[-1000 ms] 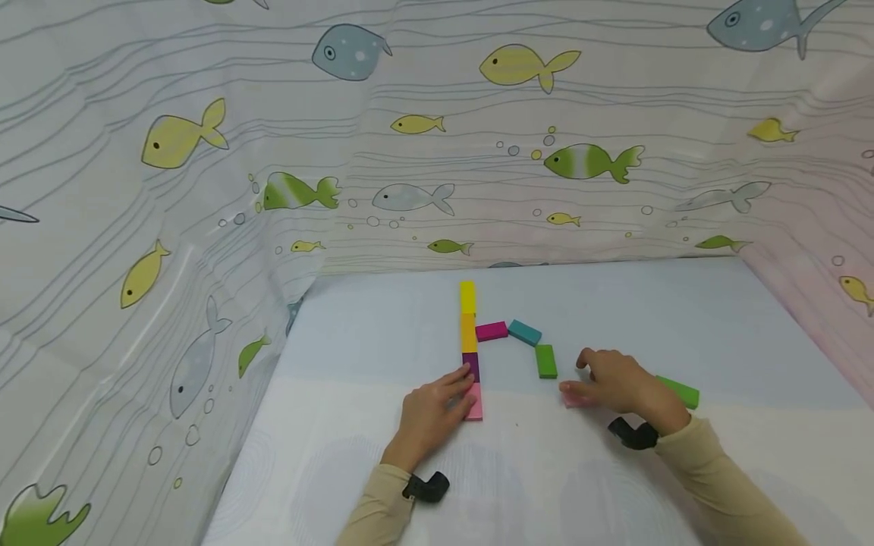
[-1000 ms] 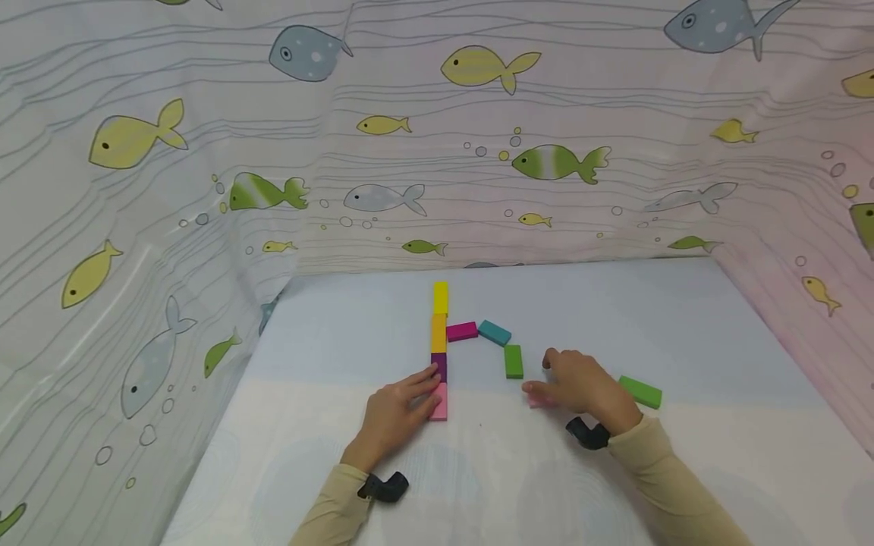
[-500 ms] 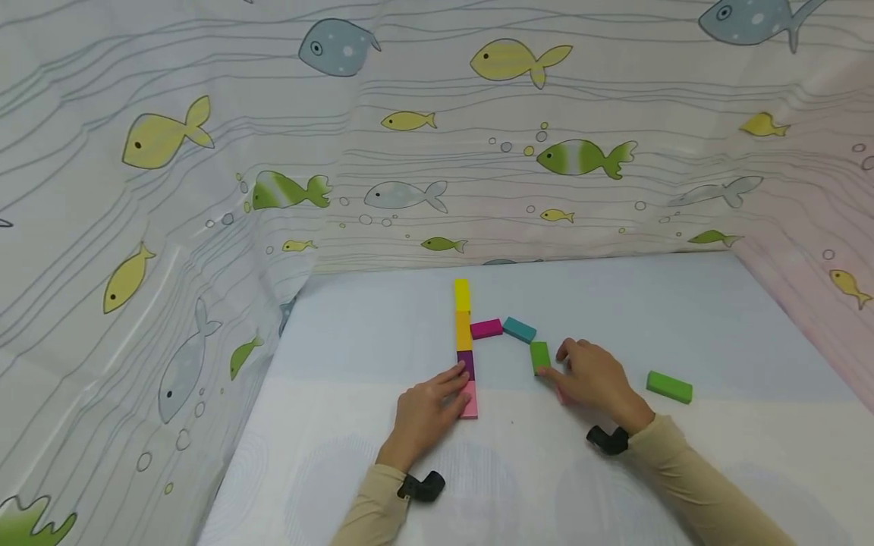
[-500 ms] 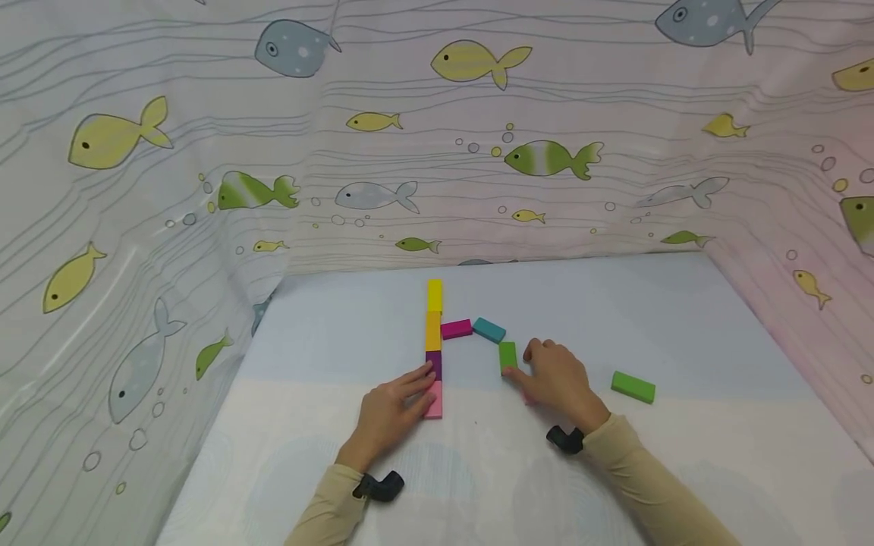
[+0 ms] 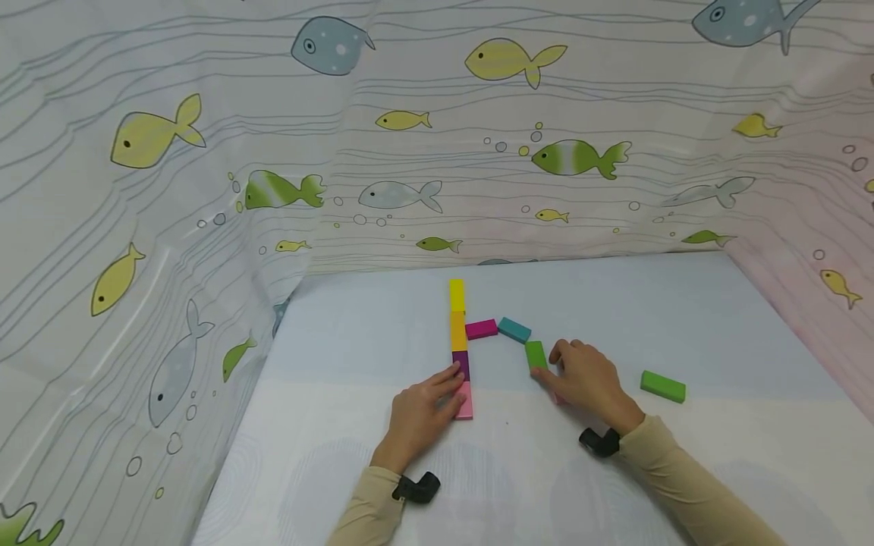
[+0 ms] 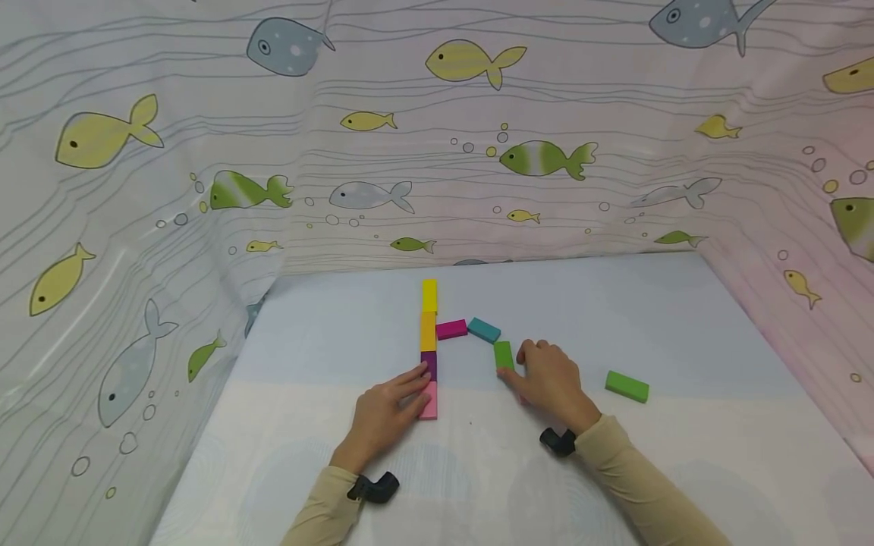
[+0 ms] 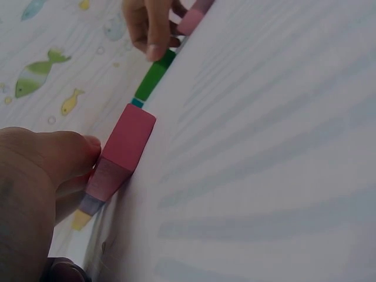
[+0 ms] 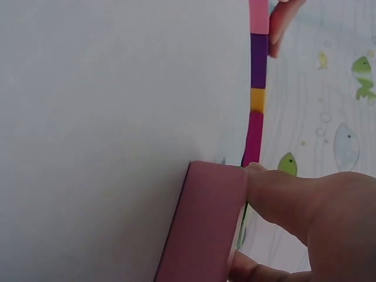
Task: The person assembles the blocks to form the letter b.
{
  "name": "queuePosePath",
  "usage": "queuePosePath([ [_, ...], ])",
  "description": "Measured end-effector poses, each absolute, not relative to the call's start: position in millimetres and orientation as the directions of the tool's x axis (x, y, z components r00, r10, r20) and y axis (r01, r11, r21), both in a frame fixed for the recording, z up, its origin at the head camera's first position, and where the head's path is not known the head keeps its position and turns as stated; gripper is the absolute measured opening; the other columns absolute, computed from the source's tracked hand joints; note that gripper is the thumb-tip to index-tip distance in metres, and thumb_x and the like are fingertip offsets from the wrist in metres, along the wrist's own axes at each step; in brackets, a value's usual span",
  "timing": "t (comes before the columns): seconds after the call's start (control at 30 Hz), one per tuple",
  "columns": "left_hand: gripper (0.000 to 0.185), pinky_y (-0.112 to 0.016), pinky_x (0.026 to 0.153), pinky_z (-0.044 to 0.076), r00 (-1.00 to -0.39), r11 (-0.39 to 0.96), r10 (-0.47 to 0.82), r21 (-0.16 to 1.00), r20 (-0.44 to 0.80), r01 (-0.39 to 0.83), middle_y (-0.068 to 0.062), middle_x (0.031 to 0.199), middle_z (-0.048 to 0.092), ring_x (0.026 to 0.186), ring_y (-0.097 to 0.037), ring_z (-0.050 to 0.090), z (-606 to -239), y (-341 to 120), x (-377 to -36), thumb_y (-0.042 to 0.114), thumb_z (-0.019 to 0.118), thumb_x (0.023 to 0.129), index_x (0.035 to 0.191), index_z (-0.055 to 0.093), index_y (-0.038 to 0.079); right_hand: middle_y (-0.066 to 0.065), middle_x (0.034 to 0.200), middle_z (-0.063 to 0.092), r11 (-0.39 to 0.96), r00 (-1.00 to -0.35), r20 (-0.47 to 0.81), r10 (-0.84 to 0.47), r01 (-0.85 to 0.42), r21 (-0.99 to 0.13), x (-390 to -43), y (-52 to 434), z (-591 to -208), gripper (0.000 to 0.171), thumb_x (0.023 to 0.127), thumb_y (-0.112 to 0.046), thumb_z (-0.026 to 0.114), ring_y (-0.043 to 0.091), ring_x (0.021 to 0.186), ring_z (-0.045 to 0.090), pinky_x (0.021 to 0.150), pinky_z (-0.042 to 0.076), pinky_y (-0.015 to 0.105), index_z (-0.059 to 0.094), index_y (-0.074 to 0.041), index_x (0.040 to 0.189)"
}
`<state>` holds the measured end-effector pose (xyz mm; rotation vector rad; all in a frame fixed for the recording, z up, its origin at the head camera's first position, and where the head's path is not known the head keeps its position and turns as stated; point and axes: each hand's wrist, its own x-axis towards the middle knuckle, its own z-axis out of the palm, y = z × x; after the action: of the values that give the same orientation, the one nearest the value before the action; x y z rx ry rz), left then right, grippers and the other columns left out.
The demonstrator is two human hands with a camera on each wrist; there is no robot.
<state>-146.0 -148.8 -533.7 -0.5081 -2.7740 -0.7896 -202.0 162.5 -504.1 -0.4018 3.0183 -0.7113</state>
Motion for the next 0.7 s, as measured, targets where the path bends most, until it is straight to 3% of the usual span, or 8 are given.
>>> queuePosePath([
  [0.37,0.041,-0.013,0.062,0.048,-0.916,0.800,0.265,0.462,0.301,0.383,0.008,0.145,0.068,0.123,-0.020,0.073,-531,-150,-145,0.035,0.077,0.098,0.136,0.074,0.019,0.005,0.090,0.069,0.860,-0.964,0.013,-0.267,-0.244,-0.449,-206,166,-501,0.047,0.094,-0.048,0.077,0.018,0.077,0.062,0.063,0.049,0.034,0.072,-0.005,0.114],
  [0.57,0.041,-0.015,0.065,0.051,-0.919,0.799,0.263,0.467,0.295,0.379,0.007,0.145,0.068,0.123,-0.022,0.073,-531,-150,-144,0.035,0.077,0.098,0.136,0.074,0.019,0.008,0.097,0.074,0.862,-0.966,0.009,-0.258,-0.235,-0.448,-201,169,-496,0.054,0.093,-0.050,0.077,0.023,0.087,0.069,0.068,0.055,0.038,0.071,-0.004,0.120],
  [0.7,0.041,-0.017,0.069,0.055,-0.915,0.795,0.266,0.467,0.304,0.387,0.007,0.145,0.068,0.124,-0.021,0.072,-531,-149,-144,0.034,0.077,0.099,0.136,0.074,0.018,0.011,0.102,0.075,0.878,-0.971,0.014,-0.239,-0.222,-0.424,-196,175,-492,0.060,0.091,-0.052,0.079,0.027,0.089,0.069,0.065,0.054,0.037,0.070,-0.003,0.124],
])
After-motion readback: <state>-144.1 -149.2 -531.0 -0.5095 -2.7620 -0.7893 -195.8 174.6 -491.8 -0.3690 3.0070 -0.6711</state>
